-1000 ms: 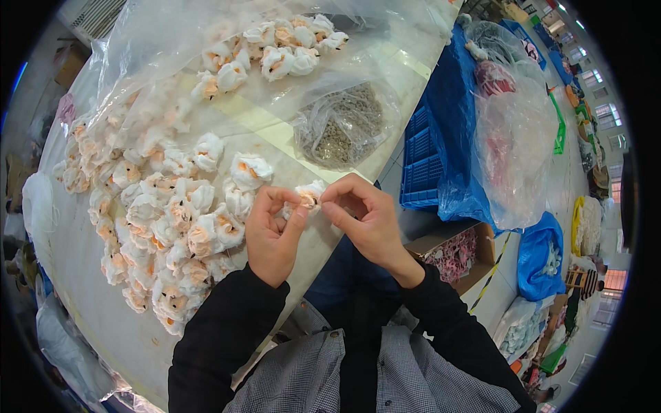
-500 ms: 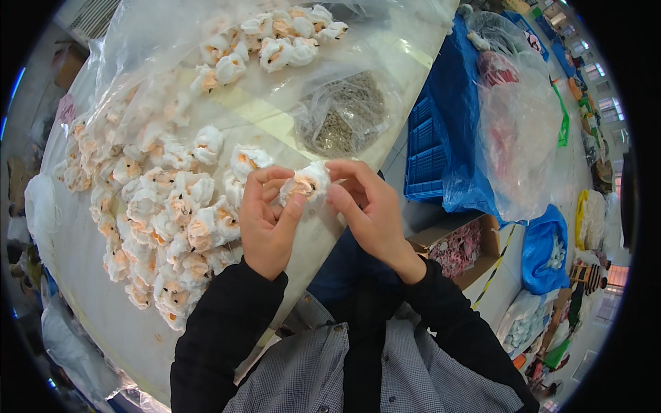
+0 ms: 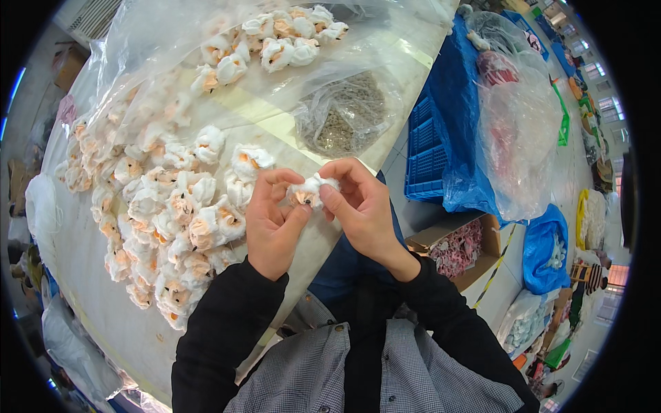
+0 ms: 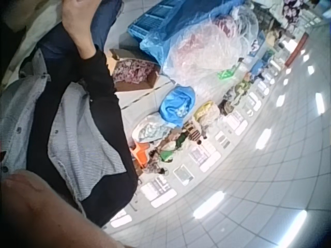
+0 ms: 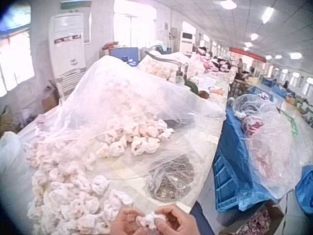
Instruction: The person sits at a table and repeatedly picks up small white fabric items, inserts small dark beads into them, and places the finished items on the table. The person handles the items one at a time and continues the process throughout the clip.
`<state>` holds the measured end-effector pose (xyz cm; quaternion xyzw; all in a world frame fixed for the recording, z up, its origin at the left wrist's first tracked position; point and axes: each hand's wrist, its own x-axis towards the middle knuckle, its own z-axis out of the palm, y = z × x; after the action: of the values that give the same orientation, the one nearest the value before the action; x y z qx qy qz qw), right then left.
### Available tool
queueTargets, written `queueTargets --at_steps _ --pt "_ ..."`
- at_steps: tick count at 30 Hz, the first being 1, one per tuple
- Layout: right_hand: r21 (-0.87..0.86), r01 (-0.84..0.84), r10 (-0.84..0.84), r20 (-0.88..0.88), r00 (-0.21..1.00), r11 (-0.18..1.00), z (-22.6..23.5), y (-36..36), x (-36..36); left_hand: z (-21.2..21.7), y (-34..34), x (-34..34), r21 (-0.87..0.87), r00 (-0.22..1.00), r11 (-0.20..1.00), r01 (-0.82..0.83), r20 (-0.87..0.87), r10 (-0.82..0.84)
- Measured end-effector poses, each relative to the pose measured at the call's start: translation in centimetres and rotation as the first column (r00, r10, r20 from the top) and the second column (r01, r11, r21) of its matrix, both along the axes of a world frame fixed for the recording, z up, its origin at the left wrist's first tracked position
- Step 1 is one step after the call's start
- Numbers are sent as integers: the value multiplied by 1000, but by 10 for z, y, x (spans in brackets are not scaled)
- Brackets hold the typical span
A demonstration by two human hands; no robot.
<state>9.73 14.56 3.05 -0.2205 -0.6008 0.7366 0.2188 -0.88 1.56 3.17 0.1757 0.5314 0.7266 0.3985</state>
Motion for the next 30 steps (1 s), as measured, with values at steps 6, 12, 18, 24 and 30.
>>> queueTargets --at_steps 6,12,18,24,30 --pt "8 15 -15 1 1000 1000 -2 -4 -5 -7 -6 -4 120 1000 993 5 -5 -4" --pt "21 45 -45 33 998 999 -2 -4 -5 -4 -5 -5 78 998 996 31 54 -35" --pt "544 208 -214 -54 975 813 -4 7 -6 2 -2 -2 -19 994 1000 -23 -105 21" --pt "869 170 -115 -131 985 464 -5 10 5 -3 0 2 -58 960 993 -107 -265 88" --pt "803 80 -77 -43 996 590 -10 8 1 15 -4 -1 -258 888 966 0 -444 -118"
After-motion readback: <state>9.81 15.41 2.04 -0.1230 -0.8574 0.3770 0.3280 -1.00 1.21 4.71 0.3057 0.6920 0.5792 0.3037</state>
